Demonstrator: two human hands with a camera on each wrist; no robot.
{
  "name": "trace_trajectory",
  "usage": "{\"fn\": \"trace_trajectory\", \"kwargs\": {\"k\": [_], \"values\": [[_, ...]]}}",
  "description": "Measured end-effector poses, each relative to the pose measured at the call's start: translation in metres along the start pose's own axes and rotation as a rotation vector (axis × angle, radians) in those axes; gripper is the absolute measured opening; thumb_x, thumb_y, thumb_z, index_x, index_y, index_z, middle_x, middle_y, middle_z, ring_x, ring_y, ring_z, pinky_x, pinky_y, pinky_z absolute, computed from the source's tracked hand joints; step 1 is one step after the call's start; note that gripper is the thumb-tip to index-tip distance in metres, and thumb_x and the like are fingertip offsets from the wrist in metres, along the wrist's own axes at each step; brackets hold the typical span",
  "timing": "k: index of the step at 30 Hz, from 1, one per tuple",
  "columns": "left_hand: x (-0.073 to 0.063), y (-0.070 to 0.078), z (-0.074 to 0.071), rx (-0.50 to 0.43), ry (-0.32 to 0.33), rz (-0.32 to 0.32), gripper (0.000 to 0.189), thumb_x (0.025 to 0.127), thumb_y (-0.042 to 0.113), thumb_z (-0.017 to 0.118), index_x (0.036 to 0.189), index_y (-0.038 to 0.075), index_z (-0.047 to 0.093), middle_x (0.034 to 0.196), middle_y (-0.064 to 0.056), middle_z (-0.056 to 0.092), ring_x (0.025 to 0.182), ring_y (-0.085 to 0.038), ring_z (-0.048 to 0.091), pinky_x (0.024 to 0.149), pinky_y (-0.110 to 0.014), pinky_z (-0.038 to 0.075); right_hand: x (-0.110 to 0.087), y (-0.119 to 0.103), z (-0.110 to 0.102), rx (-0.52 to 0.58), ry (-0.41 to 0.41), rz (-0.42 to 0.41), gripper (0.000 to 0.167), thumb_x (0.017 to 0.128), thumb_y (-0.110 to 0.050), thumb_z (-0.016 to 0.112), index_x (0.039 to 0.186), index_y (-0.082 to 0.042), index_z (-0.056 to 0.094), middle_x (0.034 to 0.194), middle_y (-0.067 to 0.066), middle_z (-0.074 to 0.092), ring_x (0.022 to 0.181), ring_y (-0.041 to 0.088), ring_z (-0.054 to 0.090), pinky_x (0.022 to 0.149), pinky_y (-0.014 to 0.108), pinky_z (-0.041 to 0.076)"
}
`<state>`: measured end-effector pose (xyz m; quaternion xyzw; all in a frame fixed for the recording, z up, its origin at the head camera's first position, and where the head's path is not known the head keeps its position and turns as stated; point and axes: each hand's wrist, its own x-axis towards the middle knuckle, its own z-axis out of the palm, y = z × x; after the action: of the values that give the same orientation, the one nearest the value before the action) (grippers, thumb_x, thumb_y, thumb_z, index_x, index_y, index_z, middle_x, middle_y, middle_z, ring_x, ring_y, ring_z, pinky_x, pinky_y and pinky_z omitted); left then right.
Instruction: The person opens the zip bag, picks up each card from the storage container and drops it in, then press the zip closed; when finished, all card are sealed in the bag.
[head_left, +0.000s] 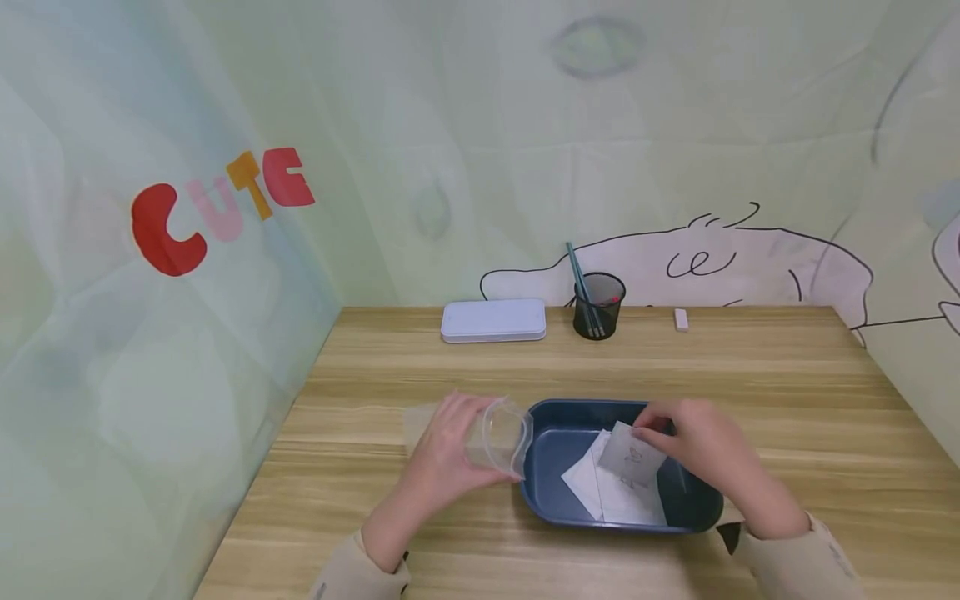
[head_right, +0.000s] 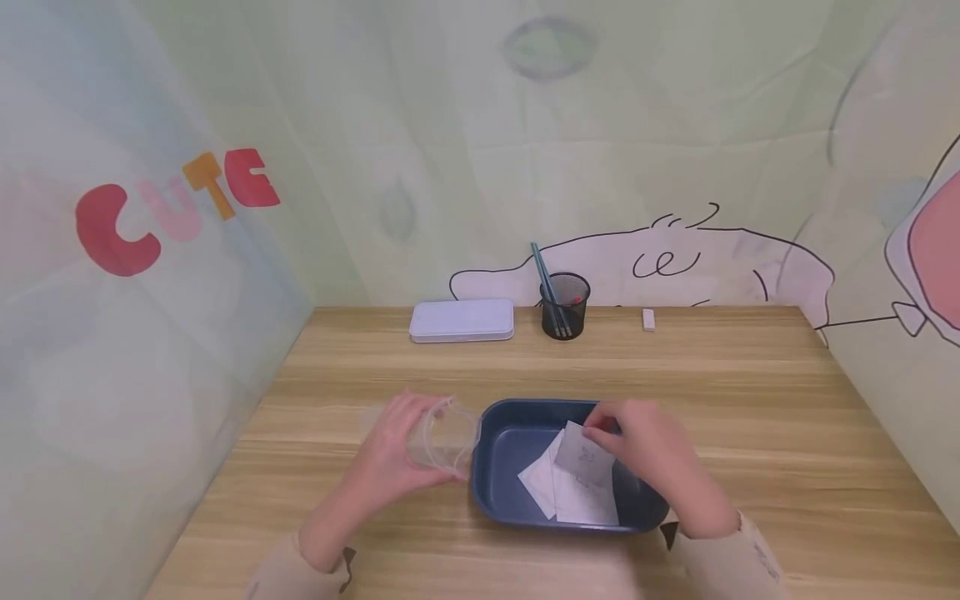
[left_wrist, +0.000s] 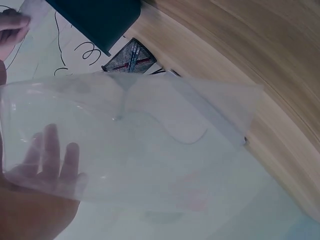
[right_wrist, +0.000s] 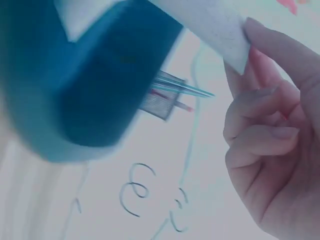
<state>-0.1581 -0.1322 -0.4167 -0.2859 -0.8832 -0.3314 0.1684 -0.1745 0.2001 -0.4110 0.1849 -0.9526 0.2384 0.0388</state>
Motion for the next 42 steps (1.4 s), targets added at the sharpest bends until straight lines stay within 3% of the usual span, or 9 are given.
{"fn": "trace_trajectory", "kwargs": {"k": [3, 6, 10, 13, 17, 21, 24, 31, 42], "values": [[0.0, -0.002, 0.001, -0.003, 0.008, 0.015, 0.094, 0.047, 0.034, 0.096, 0.128, 0.007, 0.056, 0.115, -0.001, 0.06, 0.112, -0.019, 0.052, 0.112, -0.046, 0.02, -0.002, -0.01, -0.011, 0.064, 0.08, 0.037, 0.005, 0.084, -0.02, 0.076, 0.086, -0.016, 0.074, 0.07, -0.01, 0.061, 0.059, 0.011, 0.048, 0.05, 0.024, 0.043], [0.0, -0.003, 0.003, -0.01, 0.009, 0.022, 0.093, 0.046, 0.032, 0.096, 0.127, 0.007, 0.056, 0.114, -0.002, 0.06, 0.111, -0.019, 0.052, 0.111, -0.048, 0.021, -0.005, -0.022, -0.016, 0.145, 0.209, 0.066, 0.005, 0.084, -0.019, 0.075, 0.086, -0.015, 0.072, 0.068, -0.01, 0.061, 0.057, 0.012, 0.051, 0.049, 0.024, 0.045], [0.0, -0.006, 0.005, 0.003, 0.003, 0.023, 0.094, 0.046, 0.034, 0.096, 0.127, 0.007, 0.055, 0.114, -0.002, 0.059, 0.11, -0.02, 0.052, 0.111, -0.049, 0.022, -0.01, -0.038, -0.011, 0.297, 0.352, 0.091, 0.007, 0.085, -0.018, 0.075, 0.087, -0.015, 0.069, 0.069, -0.01, 0.064, 0.057, 0.012, 0.054, 0.049, 0.023, 0.046], [0.0, -0.007, 0.006, 0.02, -0.007, 0.006, 0.095, 0.047, 0.037, 0.095, 0.128, 0.007, 0.055, 0.115, -0.002, 0.059, 0.111, -0.021, 0.051, 0.111, -0.048, 0.021, -0.012, -0.049, -0.003, 0.457, 0.402, 0.105, 0.006, 0.086, -0.014, 0.073, 0.087, -0.012, 0.067, 0.069, -0.007, 0.066, 0.055, 0.014, 0.054, 0.047, 0.023, 0.045], [0.001, -0.006, 0.007, 0.033, -0.028, -0.016, 0.096, 0.048, 0.04, 0.094, 0.129, 0.007, 0.055, 0.115, -0.002, 0.058, 0.111, -0.02, 0.05, 0.111, -0.045, 0.022, -0.012, -0.06, 0.007, 0.625, 0.405, 0.147, 0.006, 0.088, -0.01, 0.07, 0.087, -0.007, 0.065, 0.064, -0.001, 0.064, 0.05, 0.017, 0.05, 0.043, 0.025, 0.041], [0.003, -0.003, 0.007, 0.053, -0.031, -0.028, 0.097, 0.047, 0.042, 0.094, 0.129, 0.008, 0.054, 0.116, -0.003, 0.055, 0.109, -0.019, 0.048, 0.104, -0.042, 0.035, -0.01, -0.066, 0.016, 0.698, 0.382, 0.171, 0.006, 0.088, -0.009, 0.07, 0.085, -0.007, 0.065, 0.059, 0.001, 0.06, 0.046, 0.017, 0.048, 0.04, 0.026, 0.038], [0.003, -0.001, 0.007, 0.065, -0.025, -0.037, 0.099, 0.046, 0.043, 0.094, 0.129, 0.008, 0.054, 0.117, -0.004, 0.054, 0.109, -0.018, 0.047, 0.098, -0.04, 0.042, -0.009, -0.07, 0.02, 0.722, 0.356, 0.169, 0.007, 0.088, -0.01, 0.07, 0.084, -0.008, 0.065, 0.058, 0.002, 0.059, 0.046, 0.018, 0.047, 0.039, 0.026, 0.037], [0.004, 0.001, 0.008, 0.065, -0.047, -0.064, 0.099, 0.048, 0.042, 0.093, 0.132, 0.01, 0.052, 0.119, -0.001, 0.051, 0.111, -0.015, 0.045, 0.1, -0.036, 0.039, -0.007, -0.075, 0.031, 0.727, 0.322, 0.159, 0.008, 0.087, -0.01, 0.071, 0.082, -0.01, 0.064, 0.061, -0.002, 0.062, 0.046, 0.018, 0.047, 0.039, 0.026, 0.036], [0.004, 0.002, 0.011, 0.093, -0.012, 0.017, 0.101, 0.047, 0.044, 0.093, 0.132, 0.008, 0.052, 0.118, -0.003, 0.05, 0.109, -0.015, 0.044, 0.101, -0.032, 0.038, -0.002, -0.084, 0.044, 0.808, 0.287, 0.153, 0.011, 0.086, -0.007, 0.072, 0.08, -0.009, 0.063, 0.059, 0.001, 0.06, 0.044, 0.015, 0.044, 0.039, 0.023, 0.034]]}}
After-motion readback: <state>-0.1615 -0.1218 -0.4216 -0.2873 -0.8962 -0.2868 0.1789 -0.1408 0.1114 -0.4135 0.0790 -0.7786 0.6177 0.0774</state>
